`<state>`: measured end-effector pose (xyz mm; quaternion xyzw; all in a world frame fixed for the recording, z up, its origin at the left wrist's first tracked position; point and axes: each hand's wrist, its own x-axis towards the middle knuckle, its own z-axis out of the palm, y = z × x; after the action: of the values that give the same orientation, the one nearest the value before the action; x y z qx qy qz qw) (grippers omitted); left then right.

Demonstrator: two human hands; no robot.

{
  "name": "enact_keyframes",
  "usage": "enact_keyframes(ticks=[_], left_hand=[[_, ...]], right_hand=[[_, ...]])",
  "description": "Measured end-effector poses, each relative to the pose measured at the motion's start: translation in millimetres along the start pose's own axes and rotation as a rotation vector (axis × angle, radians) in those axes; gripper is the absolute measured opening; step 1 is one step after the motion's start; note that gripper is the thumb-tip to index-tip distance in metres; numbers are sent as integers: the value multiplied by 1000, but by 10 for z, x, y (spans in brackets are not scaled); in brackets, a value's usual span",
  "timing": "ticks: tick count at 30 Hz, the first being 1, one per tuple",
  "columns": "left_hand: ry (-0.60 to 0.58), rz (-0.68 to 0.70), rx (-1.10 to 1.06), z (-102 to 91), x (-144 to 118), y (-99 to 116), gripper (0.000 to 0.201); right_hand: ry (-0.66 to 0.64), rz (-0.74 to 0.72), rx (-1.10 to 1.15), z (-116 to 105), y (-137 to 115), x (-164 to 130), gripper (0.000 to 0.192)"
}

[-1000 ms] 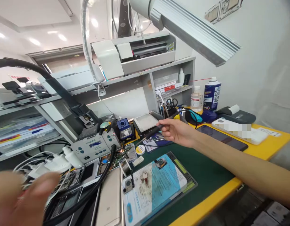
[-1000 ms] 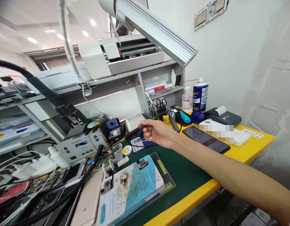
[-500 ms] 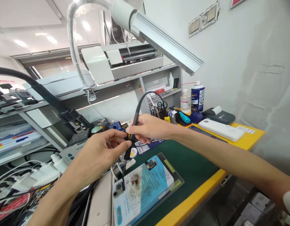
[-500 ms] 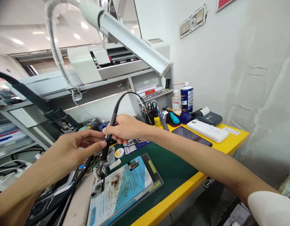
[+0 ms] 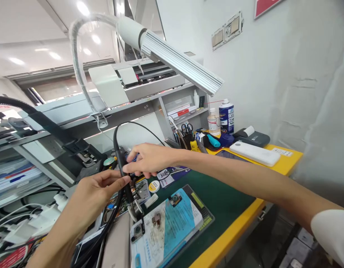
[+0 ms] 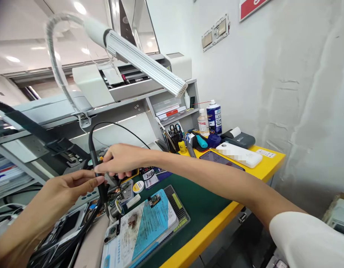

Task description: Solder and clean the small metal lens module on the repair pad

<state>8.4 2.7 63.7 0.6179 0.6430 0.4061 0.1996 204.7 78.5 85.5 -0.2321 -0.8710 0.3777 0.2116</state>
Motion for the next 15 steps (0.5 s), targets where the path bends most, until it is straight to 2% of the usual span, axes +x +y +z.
enact_keyframes(ticks=[4,7,11,15], left_hand=[[7,-96,-108,-60,89,-213,44],[32,-136,-216,-63,133,-340,47],[56,-149,-340,-23,133,-423,49],[69,-145,-406,43,93,-459,41]], right_hand=[[-170,117,-122,-275,262,-364,26],[-187,292,-314,-423,660,-533,27],[-152,440,-523,-383,1182,-579,26],[-144,454,-578,-272,1435,-597,29]])
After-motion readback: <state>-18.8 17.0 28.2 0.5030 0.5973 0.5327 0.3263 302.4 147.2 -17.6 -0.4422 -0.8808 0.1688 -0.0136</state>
